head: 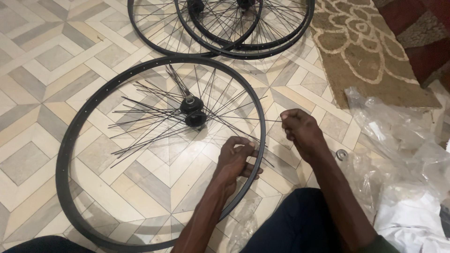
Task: The person sits on the floor and laces a bicycle wheel by inserting spokes from the hub into the rim and securing them with nipples. The person works methodically around the wheel, adjusting spoke positions and tightening connections.
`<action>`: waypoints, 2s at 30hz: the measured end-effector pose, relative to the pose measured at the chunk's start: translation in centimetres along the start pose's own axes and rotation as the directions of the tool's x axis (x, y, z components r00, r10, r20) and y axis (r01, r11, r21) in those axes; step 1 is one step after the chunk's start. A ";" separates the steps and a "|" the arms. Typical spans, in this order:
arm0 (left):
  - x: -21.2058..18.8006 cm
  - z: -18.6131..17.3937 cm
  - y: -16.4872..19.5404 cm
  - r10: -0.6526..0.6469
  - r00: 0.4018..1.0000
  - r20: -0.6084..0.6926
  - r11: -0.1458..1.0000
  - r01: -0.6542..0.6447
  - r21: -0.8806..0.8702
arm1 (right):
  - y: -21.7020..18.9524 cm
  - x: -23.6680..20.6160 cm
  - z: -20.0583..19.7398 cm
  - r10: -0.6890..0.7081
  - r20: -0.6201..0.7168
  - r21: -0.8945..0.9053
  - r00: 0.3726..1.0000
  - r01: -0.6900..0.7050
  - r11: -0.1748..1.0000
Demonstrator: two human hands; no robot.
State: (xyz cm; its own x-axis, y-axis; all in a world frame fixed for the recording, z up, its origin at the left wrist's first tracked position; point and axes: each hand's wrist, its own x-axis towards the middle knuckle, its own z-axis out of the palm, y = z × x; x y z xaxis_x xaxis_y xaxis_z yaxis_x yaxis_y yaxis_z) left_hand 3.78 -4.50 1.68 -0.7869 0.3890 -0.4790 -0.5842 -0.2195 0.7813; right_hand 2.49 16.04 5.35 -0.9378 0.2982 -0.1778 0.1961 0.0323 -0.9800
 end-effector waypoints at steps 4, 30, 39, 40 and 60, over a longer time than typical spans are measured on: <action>0.2 0.1 -0.2 0.009 1.000 0.012 1.000 -0.009 0.012 | 0.8 -0.3 -0.2 0.049 -0.083 0.003 0.995 -0.049 0.999; 2.0 0.3 -0.4 0.082 0.996 0.035 0.993 -0.079 -0.089 | 8.4 -10.5 1.6 0.200 -0.187 0.464 0.962 -0.093 0.881; 2.3 0.0 -0.7 0.107 0.993 0.048 0.990 -0.102 -0.096 | 8.6 -10.5 2.9 0.135 -0.237 0.567 0.962 0.024 0.823; 2.4 -0.1 -0.8 0.105 0.993 0.049 0.990 -0.100 -0.098 | 8.7 -10.5 2.9 0.114 -0.234 0.578 0.965 0.044 0.815; 2.7 -0.5 -0.9 0.113 0.993 0.045 0.990 -0.109 -0.088 | 5.2 -10.3 5.4 -0.036 -0.300 0.191 0.953 0.097 0.977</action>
State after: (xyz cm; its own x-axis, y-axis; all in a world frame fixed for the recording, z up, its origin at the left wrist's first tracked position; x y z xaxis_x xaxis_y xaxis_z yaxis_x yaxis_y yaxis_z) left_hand 2.06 -3.70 -0.54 -0.8380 0.4019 -0.3692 -0.5106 -0.3387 0.7903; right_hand 11.63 8.01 1.62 -0.8149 0.5695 -0.1074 0.0458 -0.1213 -0.9916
